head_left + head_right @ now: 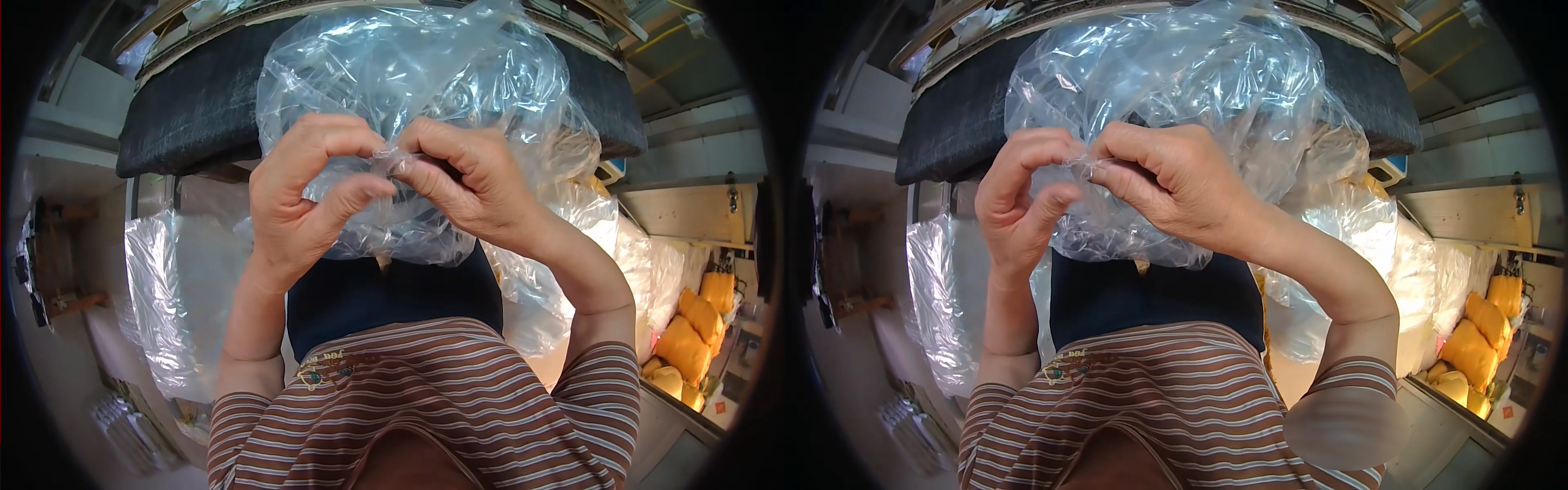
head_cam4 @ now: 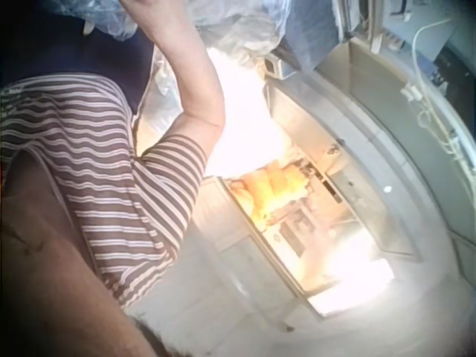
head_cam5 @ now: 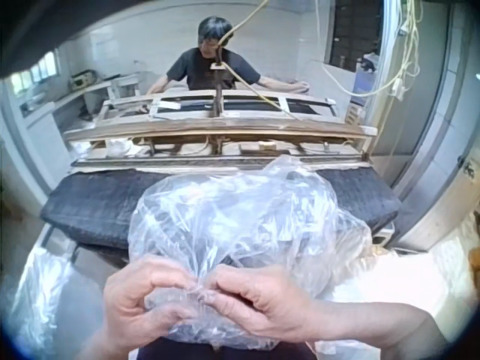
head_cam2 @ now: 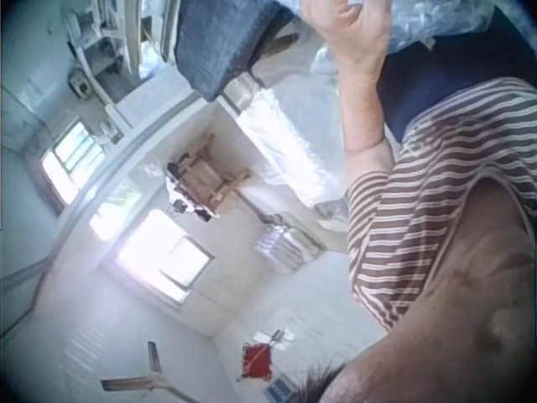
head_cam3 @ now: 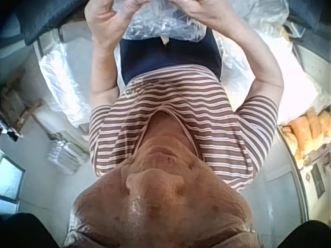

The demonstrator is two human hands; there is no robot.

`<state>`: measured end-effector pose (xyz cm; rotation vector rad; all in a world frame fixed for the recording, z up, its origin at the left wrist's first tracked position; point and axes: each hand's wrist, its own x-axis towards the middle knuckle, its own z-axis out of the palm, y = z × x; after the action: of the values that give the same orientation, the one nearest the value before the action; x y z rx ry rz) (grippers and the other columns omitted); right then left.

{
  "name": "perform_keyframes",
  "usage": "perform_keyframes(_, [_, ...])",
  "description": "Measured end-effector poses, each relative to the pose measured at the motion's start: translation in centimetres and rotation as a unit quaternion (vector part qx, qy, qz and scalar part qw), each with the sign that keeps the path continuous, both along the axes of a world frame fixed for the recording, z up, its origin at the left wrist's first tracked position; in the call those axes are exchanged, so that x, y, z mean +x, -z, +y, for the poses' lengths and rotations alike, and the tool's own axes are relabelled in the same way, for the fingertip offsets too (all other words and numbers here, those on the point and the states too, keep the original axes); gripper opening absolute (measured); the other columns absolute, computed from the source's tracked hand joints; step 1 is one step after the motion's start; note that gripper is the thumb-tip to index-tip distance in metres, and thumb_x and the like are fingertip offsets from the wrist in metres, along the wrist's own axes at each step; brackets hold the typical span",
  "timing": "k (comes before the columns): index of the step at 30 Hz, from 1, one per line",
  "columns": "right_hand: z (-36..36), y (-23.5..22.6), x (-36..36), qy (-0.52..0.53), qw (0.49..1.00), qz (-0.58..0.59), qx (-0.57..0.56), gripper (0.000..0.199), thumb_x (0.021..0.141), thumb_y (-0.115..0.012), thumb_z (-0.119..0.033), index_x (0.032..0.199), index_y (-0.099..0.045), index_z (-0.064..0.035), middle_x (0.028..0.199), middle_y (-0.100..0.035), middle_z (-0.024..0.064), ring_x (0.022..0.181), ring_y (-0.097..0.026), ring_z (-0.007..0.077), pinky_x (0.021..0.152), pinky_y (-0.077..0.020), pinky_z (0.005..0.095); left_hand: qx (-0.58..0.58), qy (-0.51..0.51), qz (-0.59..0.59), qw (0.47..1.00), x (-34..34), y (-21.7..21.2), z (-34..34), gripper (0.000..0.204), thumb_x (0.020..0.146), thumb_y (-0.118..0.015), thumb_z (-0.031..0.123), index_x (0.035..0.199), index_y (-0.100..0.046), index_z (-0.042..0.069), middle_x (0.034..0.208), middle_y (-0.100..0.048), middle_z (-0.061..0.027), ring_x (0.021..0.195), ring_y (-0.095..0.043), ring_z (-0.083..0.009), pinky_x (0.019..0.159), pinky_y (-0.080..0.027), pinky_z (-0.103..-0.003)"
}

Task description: The person wraps a large, dark-colored rectangular object, likely a mattress or cushion, with a clear plastic sheet. They repeatedly pull the plastic over the object, smooth it out, and tuck the edges underneath to secure the covering.

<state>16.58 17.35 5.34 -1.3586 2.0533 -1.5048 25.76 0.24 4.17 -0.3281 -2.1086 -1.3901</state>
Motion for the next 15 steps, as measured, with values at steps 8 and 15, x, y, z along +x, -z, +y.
perform_keyframes(8, [-1.7, -1.6, 1.0, 0.021, 0.976, 0.216, -0.025, 0.017, 0.077, -0.071, -0.018, 0.086, -0.060, -0.0089, 0.069, -0.057, 0.0074, 0.063, -0.060, 0.0252, 0.053, -0.0447, 0.0325, 0.030, -0.038, 0.003, 0.999, 2.0, -0.8, -1.3, 0.014, 0.072, -0.074, 0.000, 0.082, -0.065, 0.002, 0.083, -0.063, -0.0051, 0.077, -0.058, -0.0155, 0.069, -0.046, -0.026])
perform_keyframes(15, [-2.9, -5.1, -0.5, 0.001, 0.924, 0.377, -0.060, 0.023, 0.073, -0.075, -0.022, 0.084, -0.061, -0.0087, 0.076, -0.059, 0.0046, 0.070, -0.058, 0.0211, 0.067, -0.0454, 0.0345, 0.050, -0.107, 0.061, 0.991, 4.9, -1.6, -2.3, 0.014, 0.074, -0.071, -0.003, 0.086, -0.065, 0.002, 0.086, -0.061, -0.0051, 0.076, -0.056, -0.0143, 0.068, -0.046, -0.025])
